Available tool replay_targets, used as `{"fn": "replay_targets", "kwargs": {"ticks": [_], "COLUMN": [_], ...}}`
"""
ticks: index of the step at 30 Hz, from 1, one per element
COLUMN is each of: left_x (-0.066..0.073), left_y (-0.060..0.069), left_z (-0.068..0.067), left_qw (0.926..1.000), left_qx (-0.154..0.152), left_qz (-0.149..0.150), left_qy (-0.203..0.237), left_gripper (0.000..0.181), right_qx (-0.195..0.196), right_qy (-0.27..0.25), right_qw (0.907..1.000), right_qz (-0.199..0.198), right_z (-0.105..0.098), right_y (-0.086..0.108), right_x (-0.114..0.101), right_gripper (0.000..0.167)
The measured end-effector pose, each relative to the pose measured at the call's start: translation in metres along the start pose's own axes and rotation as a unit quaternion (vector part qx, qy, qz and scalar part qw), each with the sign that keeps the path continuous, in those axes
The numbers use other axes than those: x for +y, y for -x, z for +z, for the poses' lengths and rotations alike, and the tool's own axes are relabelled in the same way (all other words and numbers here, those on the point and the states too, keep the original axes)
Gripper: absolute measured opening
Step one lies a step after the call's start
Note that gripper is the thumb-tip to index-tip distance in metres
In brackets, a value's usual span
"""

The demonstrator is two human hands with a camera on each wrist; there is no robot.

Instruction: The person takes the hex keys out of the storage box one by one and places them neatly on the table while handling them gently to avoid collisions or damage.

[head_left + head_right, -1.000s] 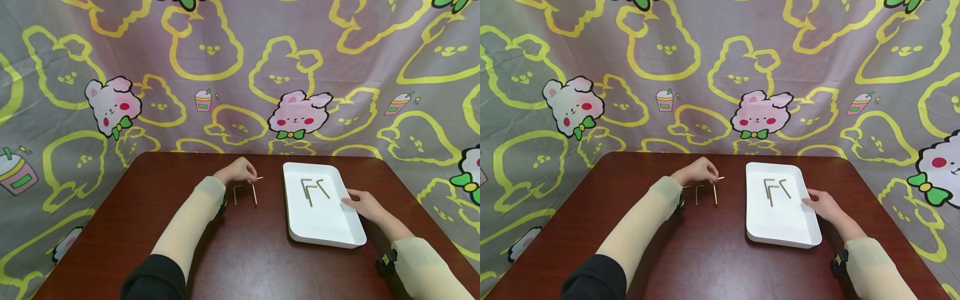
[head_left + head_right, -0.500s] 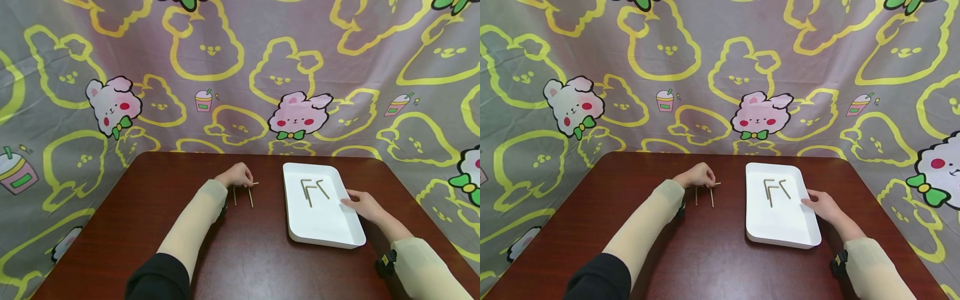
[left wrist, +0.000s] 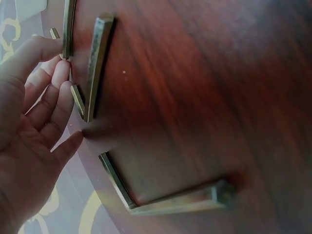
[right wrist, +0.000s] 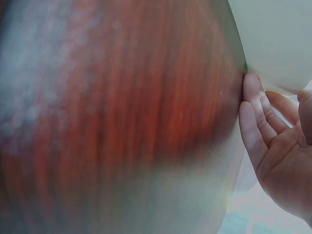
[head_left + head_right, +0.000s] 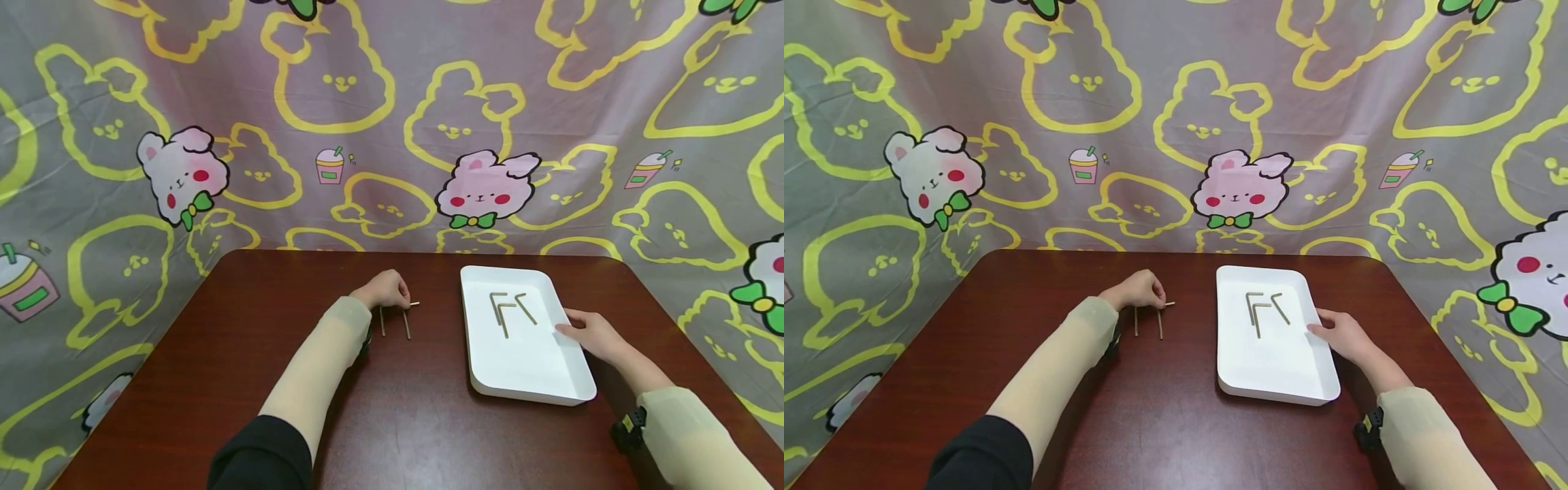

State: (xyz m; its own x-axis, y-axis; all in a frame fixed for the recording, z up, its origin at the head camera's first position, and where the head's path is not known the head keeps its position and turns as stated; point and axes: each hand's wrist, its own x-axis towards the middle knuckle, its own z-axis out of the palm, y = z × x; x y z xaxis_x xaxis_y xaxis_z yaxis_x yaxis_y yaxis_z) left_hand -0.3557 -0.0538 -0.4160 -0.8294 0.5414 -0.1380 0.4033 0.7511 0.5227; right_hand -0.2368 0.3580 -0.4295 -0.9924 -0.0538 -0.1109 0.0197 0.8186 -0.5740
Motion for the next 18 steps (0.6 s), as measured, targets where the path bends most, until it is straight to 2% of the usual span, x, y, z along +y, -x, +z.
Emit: {"fn": "replay_targets", "kwargs": {"ticks": [9,18], "left_x": [0.0007,-0.0014], "left_y": [0.0014,0.002], "left_z": [0.0001,-0.0002], "left_qw": [0.9999,0.9993], "left_qx": [0.003,0.003], "left_qz": [-0.01,-0.019], "left_qy": [0.002,0.031], "left_gripper": [0.01,0.009], "right_qx": [0.002,0.002], "right_qy": [0.002,-0.002], "right_qw": [1.0,1.0], "right_qz": [0.001,0.005], "right_z": [-0.0003,-0.0003], "right_y": [-0.0007,0.0013], "right_x": [-0.0016,-0.0033], "right_gripper": [0.065,0.065]}}
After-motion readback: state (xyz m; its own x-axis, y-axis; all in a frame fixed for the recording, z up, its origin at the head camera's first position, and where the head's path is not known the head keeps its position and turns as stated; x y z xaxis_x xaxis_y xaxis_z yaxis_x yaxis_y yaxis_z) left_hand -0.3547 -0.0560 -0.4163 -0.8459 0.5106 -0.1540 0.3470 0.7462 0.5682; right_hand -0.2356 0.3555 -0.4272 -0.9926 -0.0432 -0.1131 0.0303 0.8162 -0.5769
